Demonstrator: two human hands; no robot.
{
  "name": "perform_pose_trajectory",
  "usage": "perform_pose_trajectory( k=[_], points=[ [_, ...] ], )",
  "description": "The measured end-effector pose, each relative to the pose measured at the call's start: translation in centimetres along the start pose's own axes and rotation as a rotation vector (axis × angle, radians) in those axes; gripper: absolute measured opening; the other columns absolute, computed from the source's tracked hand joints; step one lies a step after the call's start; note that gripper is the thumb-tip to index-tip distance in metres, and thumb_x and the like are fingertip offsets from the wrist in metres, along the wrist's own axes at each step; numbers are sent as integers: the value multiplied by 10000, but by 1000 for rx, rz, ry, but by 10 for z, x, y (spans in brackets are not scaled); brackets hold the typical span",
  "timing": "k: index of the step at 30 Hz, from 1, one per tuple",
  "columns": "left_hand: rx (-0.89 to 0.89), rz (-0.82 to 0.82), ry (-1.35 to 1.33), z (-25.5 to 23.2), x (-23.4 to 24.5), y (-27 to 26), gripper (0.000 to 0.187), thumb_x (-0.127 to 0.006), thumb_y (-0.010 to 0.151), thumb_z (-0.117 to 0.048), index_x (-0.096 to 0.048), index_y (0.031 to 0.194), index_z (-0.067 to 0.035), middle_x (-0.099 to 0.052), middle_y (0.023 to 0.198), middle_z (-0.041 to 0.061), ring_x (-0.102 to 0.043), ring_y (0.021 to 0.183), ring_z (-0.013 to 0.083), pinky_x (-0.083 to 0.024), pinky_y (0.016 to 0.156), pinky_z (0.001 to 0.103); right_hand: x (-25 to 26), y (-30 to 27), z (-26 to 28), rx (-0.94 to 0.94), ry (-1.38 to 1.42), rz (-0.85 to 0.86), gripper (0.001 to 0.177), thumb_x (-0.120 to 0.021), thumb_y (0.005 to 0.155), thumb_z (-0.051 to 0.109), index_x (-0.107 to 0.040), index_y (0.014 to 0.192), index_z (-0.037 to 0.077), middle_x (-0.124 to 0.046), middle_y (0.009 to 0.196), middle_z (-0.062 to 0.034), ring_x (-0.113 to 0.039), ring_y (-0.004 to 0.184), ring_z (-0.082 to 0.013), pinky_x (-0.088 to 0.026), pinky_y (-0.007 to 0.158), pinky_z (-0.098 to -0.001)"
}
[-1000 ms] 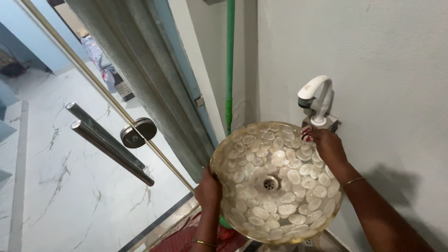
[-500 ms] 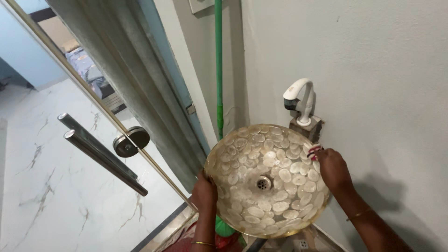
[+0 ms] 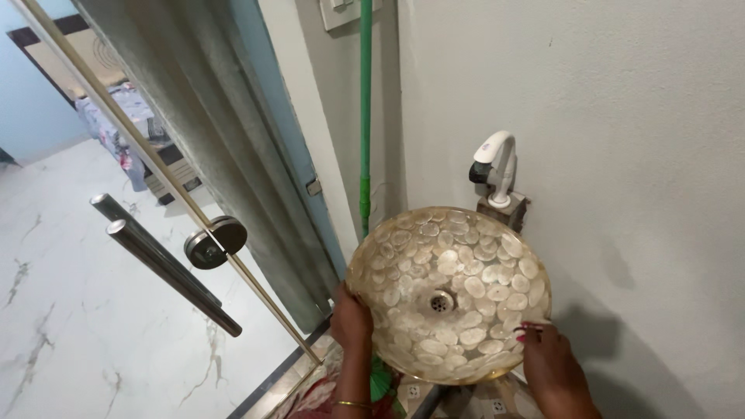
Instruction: The person cleans a decorative shell-patterned sink using a cloth, wiping the interior and the rim.
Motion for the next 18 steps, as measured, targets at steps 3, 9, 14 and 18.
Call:
perform_pose_trajectory(
  k=[3, 9, 14, 18],
  points=[
    [-16, 84, -96, -2, 3, -3, 513, -532, 969, -178, -459, 1476, -188, -704, 1192, 224, -678, 1071, 430, -520, 903, 540, -35, -17, 7, 238, -397, 14, 359, -475, 984, 282, -631, 1242, 86, -612, 1241, -161, -643, 1135, -325, -561, 956, -421],
    [155, 254, -636, 26, -51, 15, 600, -475, 914, -3, -418, 1509, -57, -643, 1330, 199, -672, 1137, 351, -542, 959, 447, -85, -39, 19, 148, -470, 144, 327, -492, 1018, 312, -659, 1216, 113, -609, 1199, -113, -631, 1158, -282, -555, 995, -385],
    [47, 234, -793, 45, -80, 24, 632, -512, 837, 22, -485, 1467, -26, -680, 1315, 214, -674, 1162, 332, -507, 1007, 387, -75, -66, 60, 193, -462, 29, 292, -503, 1007, 298, -661, 1154, 101, -608, 1159, -81, -612, 1145, -292, -573, 930, -399],
    [66, 254, -955, 44, -84, 4, 684, -465, 838, 31, -398, 1514, -43, -639, 1373, 214, -638, 1224, 327, -477, 1048, 373, -71, -81, 93, 329, -469, 41, 261, -557, 957, 247, -663, 1127, 81, -604, 1146, -82, -627, 1075, -282, -587, 878, -393]
  ],
)
Point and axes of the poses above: each hand's wrist, its own y-axis towards the middle knuckle, its own x-axis out of the back of the hand, z = x × y, the point moved 9 cm from there along y, towards the middle knuckle
